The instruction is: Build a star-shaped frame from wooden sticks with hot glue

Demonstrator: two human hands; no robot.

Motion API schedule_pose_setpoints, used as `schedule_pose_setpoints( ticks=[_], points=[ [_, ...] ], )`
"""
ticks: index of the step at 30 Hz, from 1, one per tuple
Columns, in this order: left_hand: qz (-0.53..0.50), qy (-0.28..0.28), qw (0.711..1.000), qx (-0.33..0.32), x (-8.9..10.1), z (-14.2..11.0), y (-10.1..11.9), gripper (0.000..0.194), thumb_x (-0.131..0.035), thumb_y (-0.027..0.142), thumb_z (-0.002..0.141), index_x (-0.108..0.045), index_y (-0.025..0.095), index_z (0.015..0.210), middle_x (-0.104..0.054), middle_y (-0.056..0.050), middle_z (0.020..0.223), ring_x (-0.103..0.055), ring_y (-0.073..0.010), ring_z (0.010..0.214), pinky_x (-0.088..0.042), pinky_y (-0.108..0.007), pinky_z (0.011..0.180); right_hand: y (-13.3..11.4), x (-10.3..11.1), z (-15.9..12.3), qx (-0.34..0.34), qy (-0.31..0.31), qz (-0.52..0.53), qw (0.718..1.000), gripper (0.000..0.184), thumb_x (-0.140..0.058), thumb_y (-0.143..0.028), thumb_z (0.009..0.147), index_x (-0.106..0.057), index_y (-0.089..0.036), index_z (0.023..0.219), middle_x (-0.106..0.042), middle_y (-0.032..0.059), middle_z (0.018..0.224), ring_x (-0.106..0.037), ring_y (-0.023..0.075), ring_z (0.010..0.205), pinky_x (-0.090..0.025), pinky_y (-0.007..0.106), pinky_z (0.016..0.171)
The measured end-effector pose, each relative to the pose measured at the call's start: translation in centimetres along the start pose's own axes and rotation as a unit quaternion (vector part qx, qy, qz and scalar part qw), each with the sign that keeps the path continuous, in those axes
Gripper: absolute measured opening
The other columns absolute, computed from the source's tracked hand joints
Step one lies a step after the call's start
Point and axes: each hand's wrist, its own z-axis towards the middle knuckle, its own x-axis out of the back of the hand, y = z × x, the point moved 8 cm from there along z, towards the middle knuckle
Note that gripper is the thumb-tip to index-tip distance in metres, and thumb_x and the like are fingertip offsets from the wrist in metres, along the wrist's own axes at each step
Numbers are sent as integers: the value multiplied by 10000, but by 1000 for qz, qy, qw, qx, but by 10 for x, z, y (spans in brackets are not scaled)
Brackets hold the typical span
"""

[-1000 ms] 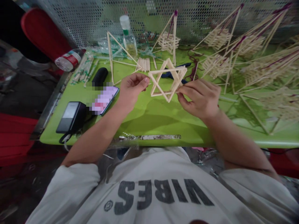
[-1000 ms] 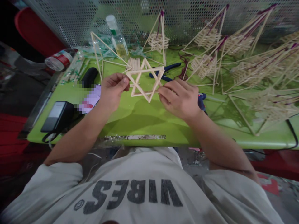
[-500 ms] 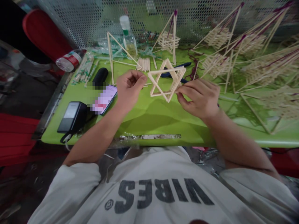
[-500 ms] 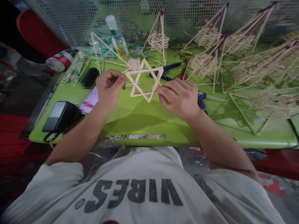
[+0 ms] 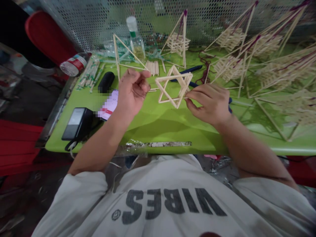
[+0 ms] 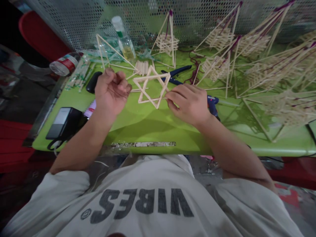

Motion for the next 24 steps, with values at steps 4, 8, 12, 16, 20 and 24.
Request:
schedule_pose_setpoints(
  ticks=[4,8,12,16,20,24],
  points=[
    [-29,-3,1000,1,7,3,-2,465,-767,716,1120,-655,313,918,-779,5,867,-683,-151,741,-628,-331,716,3,-2,-1,-17,-24,-5,1000,179,-674,-294,1137,-837,-306,1065,-910,42,1042,-832,257,913,-625,437,810],
    [-41,-11,999,-6,6,4,-2,443,-838,692,1083,-654,324,920,-678,21,757,-638,-149,677,-603,-329,669,8,1,-1,-24,-31,15,999,137,-700,-286,1147,-816,-354,1124,-926,49,1100,-834,256,961,-640,441,847],
    [-26,3,1000,10,0,3,-5,454,-906,641,1016,-622,311,888,-556,38,685,-543,-141,604,-506,-325,585,12,9,0,-20,29,24,999,98,-722,-306,1137,-806,-347,1107,-910,47,1044,-838,262,906,-641,447,784],
    [-5,-31,999,33,-13,1,-11,448,-920,577,991,-610,288,846,-441,56,652,-410,-123,556,-408,-302,550,16,9,0,-37,19,27,999,103,-712,-320,1162,-808,-326,1123,-911,64,1078,-839,259,925,-657,451,802],
    [35,-140,986,87,-30,-6,-28,429,-901,659,1017,-765,265,915,-357,72,628,-304,-98,507,-272,-283,506,22,7,0,-83,-21,42,995,157,-653,-361,1202,-799,-338,1151,-912,90,1146,-838,285,981,-666,489,866],
    [99,-262,953,115,-42,-19,-42,503,-835,745,1052,-896,254,964,-322,64,589,-254,-103,483,-246,-315,522,25,7,-1,-106,-36,39,993,170,-631,-383,1211,-791,-351,1163,-903,95,1150,-837,310,1003,-667,520,891]
  ],
)
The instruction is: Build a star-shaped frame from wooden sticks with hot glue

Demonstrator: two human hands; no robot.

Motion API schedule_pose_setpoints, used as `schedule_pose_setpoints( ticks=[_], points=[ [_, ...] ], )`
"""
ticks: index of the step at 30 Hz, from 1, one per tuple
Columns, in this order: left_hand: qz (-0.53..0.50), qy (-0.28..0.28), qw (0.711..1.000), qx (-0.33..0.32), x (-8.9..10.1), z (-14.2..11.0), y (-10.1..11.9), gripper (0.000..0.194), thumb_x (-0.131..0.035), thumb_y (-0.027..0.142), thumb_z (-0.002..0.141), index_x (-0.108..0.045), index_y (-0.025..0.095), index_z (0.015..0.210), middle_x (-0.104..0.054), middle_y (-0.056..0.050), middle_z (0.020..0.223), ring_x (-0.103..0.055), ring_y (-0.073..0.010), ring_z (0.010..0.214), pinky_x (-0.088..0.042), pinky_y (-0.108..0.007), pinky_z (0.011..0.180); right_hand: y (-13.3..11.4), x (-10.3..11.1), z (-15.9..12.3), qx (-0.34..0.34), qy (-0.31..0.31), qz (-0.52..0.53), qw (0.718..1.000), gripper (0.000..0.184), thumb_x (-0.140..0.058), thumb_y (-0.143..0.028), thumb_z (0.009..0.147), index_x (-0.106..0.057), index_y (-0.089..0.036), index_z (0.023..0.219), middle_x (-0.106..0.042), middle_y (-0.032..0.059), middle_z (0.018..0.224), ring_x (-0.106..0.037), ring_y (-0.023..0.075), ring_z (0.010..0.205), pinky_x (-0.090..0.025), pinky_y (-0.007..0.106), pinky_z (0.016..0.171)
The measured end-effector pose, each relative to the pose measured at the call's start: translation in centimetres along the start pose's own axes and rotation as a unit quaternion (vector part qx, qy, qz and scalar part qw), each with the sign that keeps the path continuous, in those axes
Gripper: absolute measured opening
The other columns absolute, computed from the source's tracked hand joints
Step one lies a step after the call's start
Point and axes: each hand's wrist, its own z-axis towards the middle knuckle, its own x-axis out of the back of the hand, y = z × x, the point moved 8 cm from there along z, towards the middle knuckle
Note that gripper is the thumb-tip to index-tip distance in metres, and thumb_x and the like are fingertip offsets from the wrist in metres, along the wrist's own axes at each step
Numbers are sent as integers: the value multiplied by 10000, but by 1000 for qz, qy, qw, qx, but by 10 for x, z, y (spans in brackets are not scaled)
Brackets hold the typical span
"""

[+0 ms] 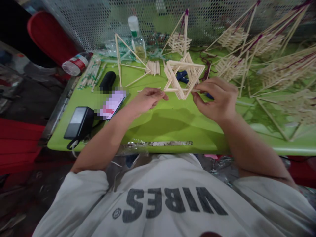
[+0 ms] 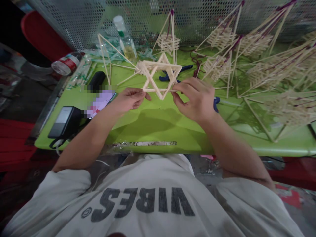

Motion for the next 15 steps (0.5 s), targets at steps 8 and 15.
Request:
schedule_pose_setpoints(
  ticks=[8,15],
  points=[
    [82,-70,994,-5,-10,-9,6,518,-814,570,1067,-630,256,699,-379,29,589,-253,-110,504,-225,-359,551,1,6,-5,53,71,-20,996,132,-693,-351,1170,-824,-335,1184,-875,96,1103,-812,331,1005,-625,531,877],
    [9,27,990,-138,3,2,14,645,-884,542,1025,-431,263,661,-318,77,531,-288,-82,434,-252,-292,445,9,3,-8,20,98,-49,994,191,-697,-453,1159,-846,-341,1119,-832,92,1035,-777,332,943,-591,537,882]
  ],
)
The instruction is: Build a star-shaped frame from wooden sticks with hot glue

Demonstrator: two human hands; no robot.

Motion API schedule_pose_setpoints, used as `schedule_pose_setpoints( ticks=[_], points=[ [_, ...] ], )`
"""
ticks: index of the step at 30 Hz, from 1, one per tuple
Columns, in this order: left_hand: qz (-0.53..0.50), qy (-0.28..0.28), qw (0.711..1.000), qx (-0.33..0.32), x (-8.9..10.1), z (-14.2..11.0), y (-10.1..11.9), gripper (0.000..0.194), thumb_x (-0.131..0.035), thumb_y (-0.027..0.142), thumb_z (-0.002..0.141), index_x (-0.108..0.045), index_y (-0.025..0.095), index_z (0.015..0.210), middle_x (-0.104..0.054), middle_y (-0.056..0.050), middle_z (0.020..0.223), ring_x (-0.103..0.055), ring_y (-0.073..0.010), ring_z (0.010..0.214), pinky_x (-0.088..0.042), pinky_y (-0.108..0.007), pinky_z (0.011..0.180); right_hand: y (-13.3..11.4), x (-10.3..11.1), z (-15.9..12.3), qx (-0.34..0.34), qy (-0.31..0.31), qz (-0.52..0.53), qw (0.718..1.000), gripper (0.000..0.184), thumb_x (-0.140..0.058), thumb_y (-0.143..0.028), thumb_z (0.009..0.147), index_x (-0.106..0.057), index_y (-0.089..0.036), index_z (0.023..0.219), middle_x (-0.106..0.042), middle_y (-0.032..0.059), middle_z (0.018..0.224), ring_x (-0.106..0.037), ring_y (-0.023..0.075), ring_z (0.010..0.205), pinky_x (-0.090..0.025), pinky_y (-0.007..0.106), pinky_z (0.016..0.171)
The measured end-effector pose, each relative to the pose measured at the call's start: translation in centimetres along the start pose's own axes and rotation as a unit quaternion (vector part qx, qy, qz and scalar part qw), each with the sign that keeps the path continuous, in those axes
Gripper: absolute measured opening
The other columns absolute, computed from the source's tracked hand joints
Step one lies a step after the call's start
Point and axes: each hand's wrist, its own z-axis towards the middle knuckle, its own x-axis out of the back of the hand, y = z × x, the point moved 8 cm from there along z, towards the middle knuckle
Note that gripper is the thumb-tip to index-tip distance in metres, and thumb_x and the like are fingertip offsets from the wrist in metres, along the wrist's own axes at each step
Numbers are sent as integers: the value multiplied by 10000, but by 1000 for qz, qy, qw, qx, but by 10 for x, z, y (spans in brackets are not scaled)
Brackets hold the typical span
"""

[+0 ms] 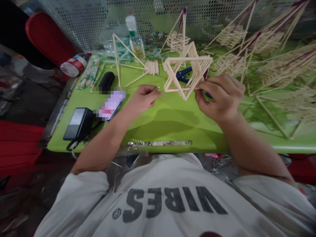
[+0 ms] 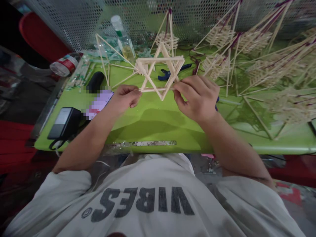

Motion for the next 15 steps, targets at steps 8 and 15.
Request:
schedule_pose_setpoints(
  ticks=[8,15],
  points=[
    [112,168,954,-221,20,-10,37,594,-690,841,1131,-628,298,898,-456,43,665,-362,-107,490,-319,-314,483,-17,3,1,63,10,-19,998,140,-700,-351,1152,-831,-357,1202,-863,67,1061,-769,291,927,-568,495,830],
    [313,129,881,-330,-11,-44,80,351,-618,534,1239,-862,300,1146,-599,42,647,-457,-101,478,-413,-321,550,-18,-1,-3,55,-12,-37,998,189,-668,-314,1180,-833,-376,1245,-847,62,1076,-761,298,935,-554,496,851]
  ],
)
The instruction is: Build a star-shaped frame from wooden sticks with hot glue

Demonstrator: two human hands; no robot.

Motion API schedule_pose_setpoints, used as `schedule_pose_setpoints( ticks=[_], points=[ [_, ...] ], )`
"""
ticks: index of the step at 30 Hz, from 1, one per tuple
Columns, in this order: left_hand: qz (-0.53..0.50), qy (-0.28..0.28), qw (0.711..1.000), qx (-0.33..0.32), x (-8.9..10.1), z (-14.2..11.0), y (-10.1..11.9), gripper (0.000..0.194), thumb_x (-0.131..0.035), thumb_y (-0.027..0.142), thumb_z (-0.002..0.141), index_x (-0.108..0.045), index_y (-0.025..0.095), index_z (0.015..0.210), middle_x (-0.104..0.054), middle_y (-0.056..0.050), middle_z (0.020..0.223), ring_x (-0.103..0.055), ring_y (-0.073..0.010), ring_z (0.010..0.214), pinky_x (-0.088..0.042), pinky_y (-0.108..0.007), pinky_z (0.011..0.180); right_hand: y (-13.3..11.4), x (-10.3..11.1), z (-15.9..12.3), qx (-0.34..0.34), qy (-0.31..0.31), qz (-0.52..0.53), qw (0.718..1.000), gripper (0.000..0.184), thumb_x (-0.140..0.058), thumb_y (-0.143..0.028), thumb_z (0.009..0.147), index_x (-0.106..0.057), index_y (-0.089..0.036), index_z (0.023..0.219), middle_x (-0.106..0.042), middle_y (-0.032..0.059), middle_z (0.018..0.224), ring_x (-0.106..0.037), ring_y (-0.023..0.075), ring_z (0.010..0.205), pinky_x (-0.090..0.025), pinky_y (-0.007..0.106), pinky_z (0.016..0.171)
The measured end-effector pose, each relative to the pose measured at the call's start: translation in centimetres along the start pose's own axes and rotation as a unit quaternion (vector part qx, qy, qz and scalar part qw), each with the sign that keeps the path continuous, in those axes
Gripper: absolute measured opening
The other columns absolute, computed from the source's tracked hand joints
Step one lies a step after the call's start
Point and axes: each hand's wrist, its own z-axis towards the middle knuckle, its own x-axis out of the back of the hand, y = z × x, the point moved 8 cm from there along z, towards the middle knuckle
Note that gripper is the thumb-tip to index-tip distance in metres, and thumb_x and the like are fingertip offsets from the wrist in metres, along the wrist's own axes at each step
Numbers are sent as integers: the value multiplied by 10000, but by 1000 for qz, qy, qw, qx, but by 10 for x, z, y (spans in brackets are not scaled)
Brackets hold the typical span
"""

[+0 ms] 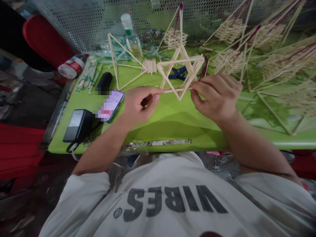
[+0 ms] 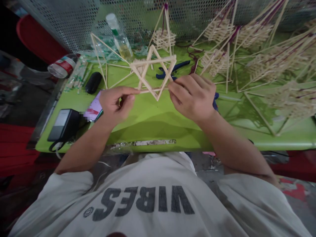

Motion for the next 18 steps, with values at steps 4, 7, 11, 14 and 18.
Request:
schedule_pose_setpoints(
  ticks=[4,7,11,14,18],
  points=[
    [52,13,995,-79,0,1,19,290,-627,402,1216,-889,277,1198,-613,49,613,-507,-120,494,-468,-333,618,-5,0,-1,-6,-18,-35,999,212,-643,-304,1190,-824,-376,1273,-850,65,1070,-757,300,951,-550,498,872],
    [66,3,997,-46,-2,1,14,329,-623,402,1208,-915,251,1190,-606,40,594,-509,-130,497,-448,-333,609,-13,3,4,5,-17,-62,998,205,-642,-283,1185,-819,-362,1252,-860,53,1048,-752,279,917,-536,476,837],
    [55,-50,996,55,-8,-5,3,445,-597,517,1215,-932,228,1260,-586,33,596,-498,-142,529,-434,-331,626,-33,19,10,83,82,-103,988,144,-686,-236,1154,-791,-329,1121,-855,-4,934,-686,218,777,-483,423,716],
    [16,-61,988,144,-11,-11,-4,433,-672,536,1179,-932,216,1310,-560,45,596,-437,-129,529,-386,-320,601,-36,16,11,82,70,-101,989,155,-680,-248,1172,-800,-310,1097,-855,9,937,-676,212,777,-456,427,715],
    [-36,-28,973,227,-12,-16,-11,379,-761,544,1136,-955,239,1250,-478,59,583,-316,-113,523,-261,-317,550,-28,2,8,28,-18,-79,996,232,-611,-274,1216,-821,-304,1121,-859,49,1006,-706,237,839,-416,462,758]
  ],
)
